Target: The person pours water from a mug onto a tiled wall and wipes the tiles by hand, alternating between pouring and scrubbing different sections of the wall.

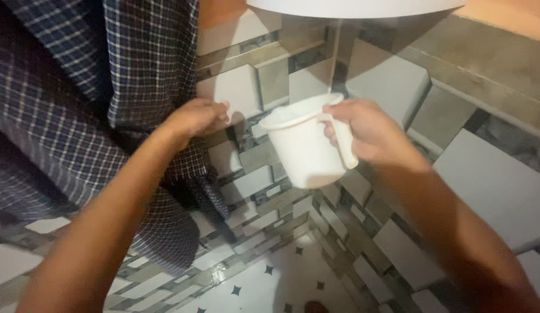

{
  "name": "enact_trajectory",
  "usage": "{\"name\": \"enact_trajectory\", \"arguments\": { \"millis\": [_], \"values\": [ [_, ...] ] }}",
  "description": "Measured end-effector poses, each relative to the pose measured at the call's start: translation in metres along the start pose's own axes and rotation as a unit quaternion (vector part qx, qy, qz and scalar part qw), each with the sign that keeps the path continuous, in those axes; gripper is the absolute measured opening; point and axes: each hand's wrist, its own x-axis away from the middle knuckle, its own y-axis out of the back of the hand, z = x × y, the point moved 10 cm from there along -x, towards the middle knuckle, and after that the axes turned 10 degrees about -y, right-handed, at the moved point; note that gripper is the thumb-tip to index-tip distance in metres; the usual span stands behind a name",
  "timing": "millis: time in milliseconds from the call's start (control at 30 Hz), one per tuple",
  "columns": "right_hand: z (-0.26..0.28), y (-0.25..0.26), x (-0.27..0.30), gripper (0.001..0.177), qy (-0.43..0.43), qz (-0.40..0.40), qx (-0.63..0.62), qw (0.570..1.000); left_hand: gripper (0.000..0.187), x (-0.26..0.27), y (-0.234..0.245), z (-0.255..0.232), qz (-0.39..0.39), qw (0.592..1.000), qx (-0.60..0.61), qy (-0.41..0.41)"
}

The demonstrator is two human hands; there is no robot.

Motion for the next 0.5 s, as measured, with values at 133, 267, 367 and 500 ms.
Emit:
{"name": "enact_trajectory", "arguments": {
  "millis": [133,267,367,500],
  "values": [
    [-0.03,0.032,0.003,0.02,0.005,-0.019,0.004,1.0,0.06,-0.035,-0.037,0.024,0.018,0.999,0.01,0.036],
    [-0.06,0.083,0.02,0.025,-0.059,-0.101,0.036,0.992,0.058,-0.065,-0.089,0.06,0.074,0.99,-0.019,0.121],
    [-0.066,0.099,0.038,0.032,-0.005,-0.032,0.058,0.998,0.054,-0.091,-0.141,0.086,0.129,0.984,-0.032,0.121],
    [-0.089,0.119,0.061,0.035,-0.039,-0.139,0.043,0.989,0.055,-0.104,-0.207,0.106,0.229,0.968,-0.045,0.089]
  ]
}}
